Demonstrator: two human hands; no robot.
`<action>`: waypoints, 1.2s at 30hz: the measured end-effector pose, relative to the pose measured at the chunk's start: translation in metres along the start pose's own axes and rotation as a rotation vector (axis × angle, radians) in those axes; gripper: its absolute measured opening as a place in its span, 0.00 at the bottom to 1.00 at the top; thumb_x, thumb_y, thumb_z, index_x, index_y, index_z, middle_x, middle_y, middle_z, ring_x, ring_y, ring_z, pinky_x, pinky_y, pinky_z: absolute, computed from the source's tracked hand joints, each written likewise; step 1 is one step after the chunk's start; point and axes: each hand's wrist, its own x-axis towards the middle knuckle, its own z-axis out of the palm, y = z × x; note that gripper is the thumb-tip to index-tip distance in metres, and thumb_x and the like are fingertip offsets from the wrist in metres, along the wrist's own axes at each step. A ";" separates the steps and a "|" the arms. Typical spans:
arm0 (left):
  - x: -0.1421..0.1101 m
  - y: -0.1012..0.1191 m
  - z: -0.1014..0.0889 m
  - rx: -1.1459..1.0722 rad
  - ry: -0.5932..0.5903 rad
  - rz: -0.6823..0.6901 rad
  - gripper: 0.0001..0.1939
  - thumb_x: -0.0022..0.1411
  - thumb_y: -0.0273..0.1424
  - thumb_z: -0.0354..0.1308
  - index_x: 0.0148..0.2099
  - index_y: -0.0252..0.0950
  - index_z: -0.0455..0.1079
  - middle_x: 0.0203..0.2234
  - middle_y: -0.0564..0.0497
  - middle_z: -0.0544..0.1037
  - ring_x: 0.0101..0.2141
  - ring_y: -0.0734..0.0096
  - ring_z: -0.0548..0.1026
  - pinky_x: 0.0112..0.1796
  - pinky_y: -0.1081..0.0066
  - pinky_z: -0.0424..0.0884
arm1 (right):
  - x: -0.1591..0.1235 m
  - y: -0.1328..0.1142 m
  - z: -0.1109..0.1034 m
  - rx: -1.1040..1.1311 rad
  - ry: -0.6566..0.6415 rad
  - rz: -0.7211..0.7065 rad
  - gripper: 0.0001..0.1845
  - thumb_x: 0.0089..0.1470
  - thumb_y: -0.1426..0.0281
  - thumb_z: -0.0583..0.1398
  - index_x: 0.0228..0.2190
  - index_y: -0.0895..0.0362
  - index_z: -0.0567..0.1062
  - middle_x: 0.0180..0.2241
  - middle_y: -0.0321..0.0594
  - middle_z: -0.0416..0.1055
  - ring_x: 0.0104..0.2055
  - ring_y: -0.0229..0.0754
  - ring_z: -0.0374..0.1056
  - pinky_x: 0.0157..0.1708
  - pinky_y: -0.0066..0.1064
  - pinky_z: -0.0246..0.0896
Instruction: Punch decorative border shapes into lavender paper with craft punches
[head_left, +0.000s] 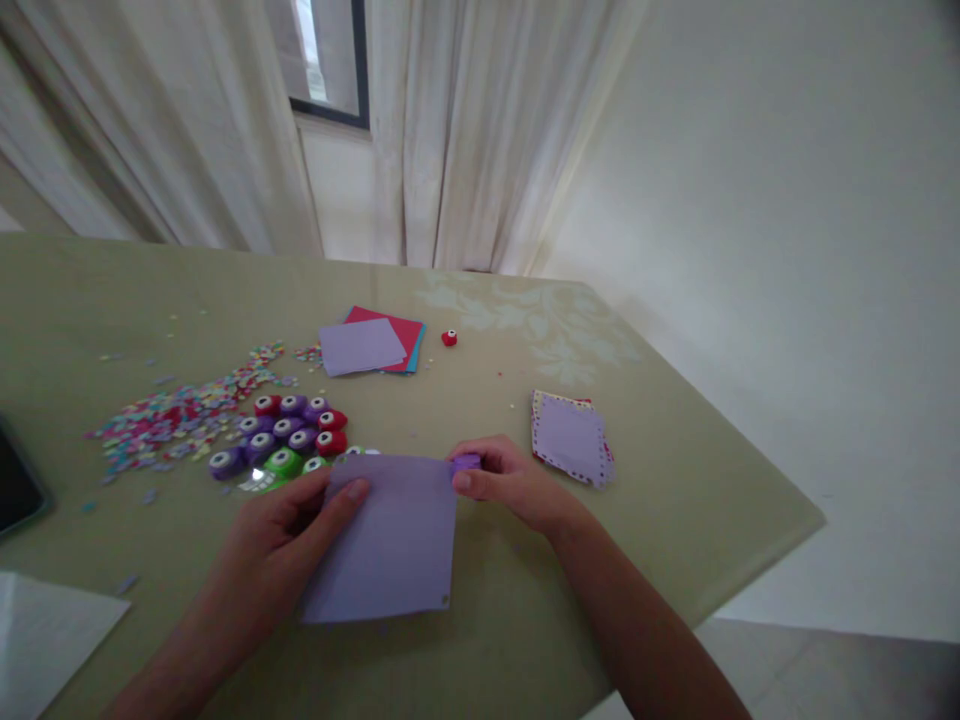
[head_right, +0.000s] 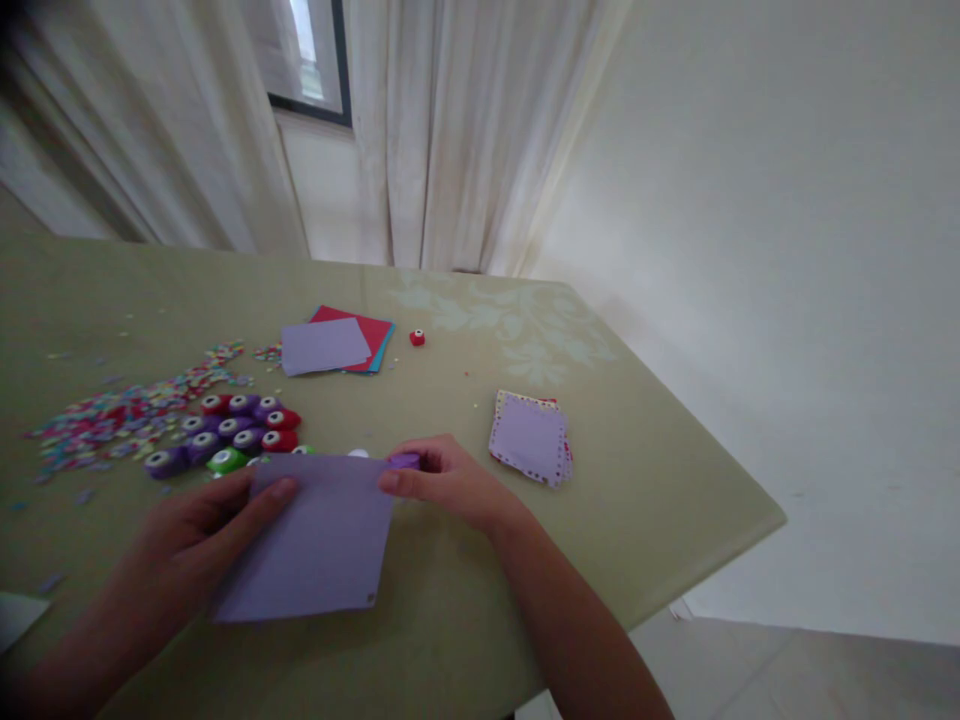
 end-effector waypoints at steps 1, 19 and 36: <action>0.000 0.001 0.000 -0.004 -0.002 0.003 0.26 0.58 0.60 0.68 0.36 0.40 0.77 0.20 0.56 0.76 0.20 0.69 0.72 0.19 0.76 0.65 | -0.001 0.000 0.000 0.010 -0.012 0.002 0.27 0.52 0.45 0.74 0.31 0.57 0.78 0.27 0.31 0.60 0.28 0.35 0.51 0.27 0.30 0.43; 0.002 0.006 -0.003 -0.044 0.015 0.014 0.28 0.57 0.60 0.68 0.37 0.39 0.78 0.20 0.56 0.76 0.20 0.69 0.72 0.19 0.76 0.64 | -0.001 -0.002 -0.003 -0.082 -0.184 -0.012 0.26 0.55 0.46 0.71 0.35 0.58 0.79 0.27 0.30 0.61 0.29 0.36 0.53 0.30 0.30 0.46; 0.000 0.014 -0.006 -0.037 0.099 0.041 0.23 0.57 0.55 0.68 0.32 0.39 0.77 0.17 0.59 0.70 0.18 0.73 0.67 0.17 0.77 0.59 | 0.007 0.004 -0.001 0.103 0.124 -0.085 0.30 0.56 0.41 0.69 0.36 0.57 0.77 0.29 0.36 0.75 0.26 0.35 0.62 0.28 0.29 0.54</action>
